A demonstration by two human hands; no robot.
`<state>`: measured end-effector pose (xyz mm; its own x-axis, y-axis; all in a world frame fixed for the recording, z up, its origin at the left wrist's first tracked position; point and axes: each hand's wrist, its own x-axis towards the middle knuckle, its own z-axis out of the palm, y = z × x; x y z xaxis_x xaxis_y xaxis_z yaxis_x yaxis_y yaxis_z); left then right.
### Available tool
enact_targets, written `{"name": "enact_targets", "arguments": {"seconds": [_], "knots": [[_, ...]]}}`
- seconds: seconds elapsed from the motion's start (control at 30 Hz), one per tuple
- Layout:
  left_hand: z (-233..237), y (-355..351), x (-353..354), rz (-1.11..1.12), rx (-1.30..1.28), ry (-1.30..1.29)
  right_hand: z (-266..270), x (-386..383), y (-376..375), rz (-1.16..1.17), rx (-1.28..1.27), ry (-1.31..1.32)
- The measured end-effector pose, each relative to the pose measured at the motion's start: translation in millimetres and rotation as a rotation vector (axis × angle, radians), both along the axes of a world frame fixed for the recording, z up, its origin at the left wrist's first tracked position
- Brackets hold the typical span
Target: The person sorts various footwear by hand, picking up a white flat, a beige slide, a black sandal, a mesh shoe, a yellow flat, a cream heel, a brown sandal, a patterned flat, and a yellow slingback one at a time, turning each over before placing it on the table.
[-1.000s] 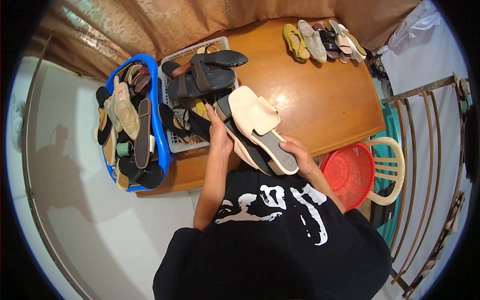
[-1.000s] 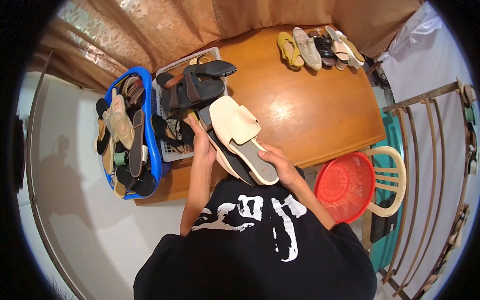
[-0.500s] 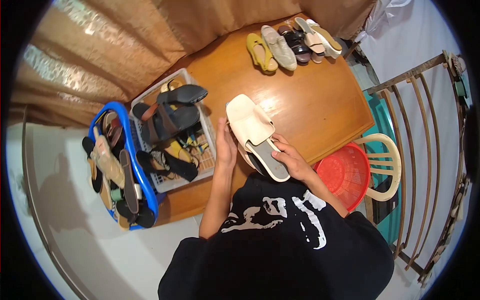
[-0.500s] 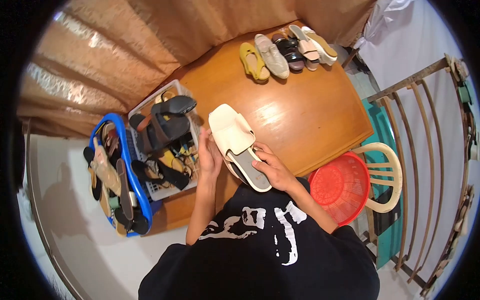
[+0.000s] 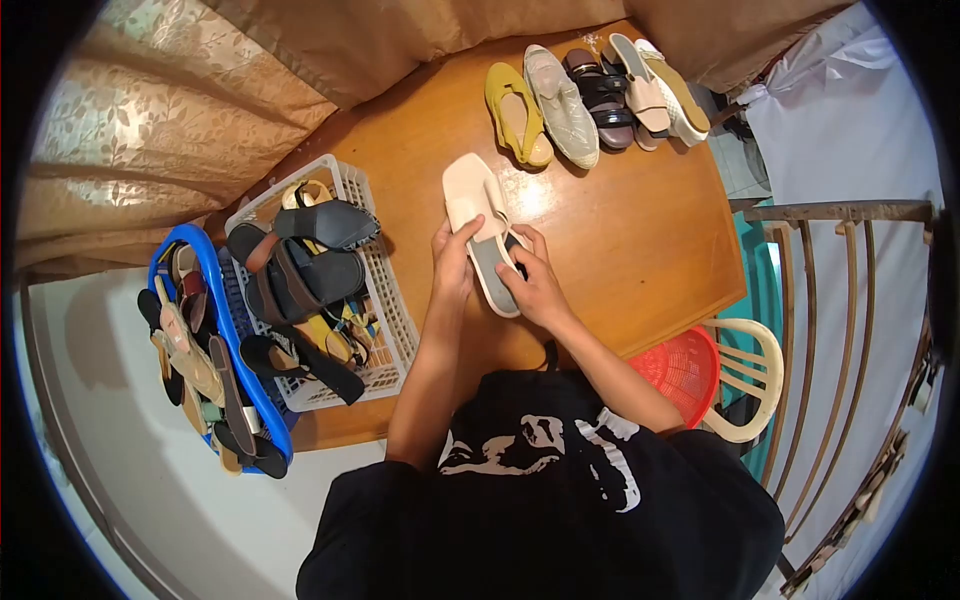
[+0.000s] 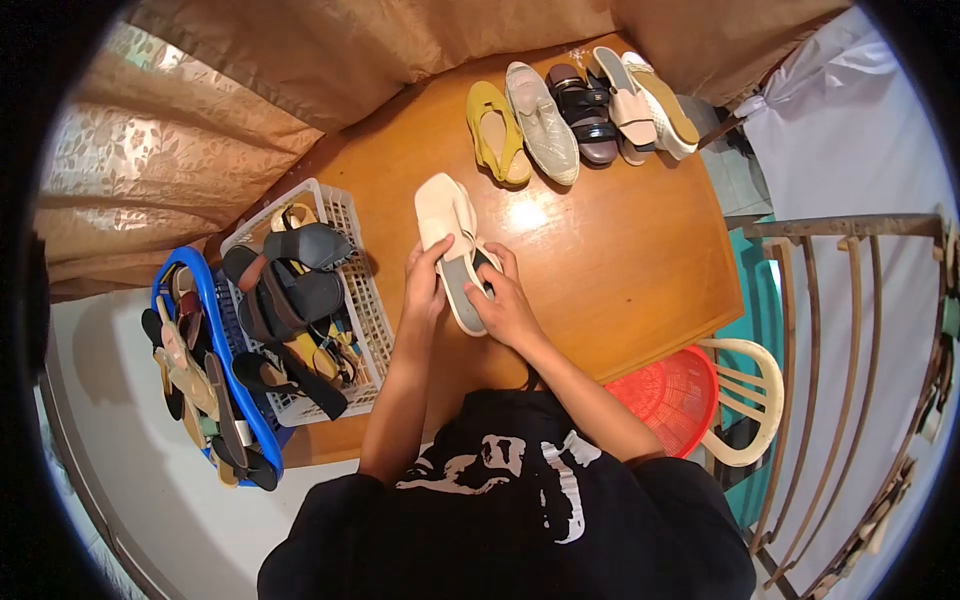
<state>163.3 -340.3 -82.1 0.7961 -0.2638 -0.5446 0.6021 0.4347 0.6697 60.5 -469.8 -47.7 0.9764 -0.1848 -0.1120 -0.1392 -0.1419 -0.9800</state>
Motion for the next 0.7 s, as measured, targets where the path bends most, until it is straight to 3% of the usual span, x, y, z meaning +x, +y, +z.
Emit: {"name": "enact_targets", "arguments": {"seconds": [0.2,0.43,0.6,0.7], "knots": [[-26,-24,79,0.186,0.085,-0.033,-31,63,-13,-0.049,-0.090,-0.061],[-41,-47,163,0.106,0.136,-0.117,-55,107,-6,-0.188,0.310,-0.080],[-63,-66,190,0.149,0.210,-0.096,-72,130,-5,-0.274,0.379,-0.103],[-69,-73,191,0.167,0.283,-0.131,-71,136,-6,-0.310,0.276,-0.098]]}}
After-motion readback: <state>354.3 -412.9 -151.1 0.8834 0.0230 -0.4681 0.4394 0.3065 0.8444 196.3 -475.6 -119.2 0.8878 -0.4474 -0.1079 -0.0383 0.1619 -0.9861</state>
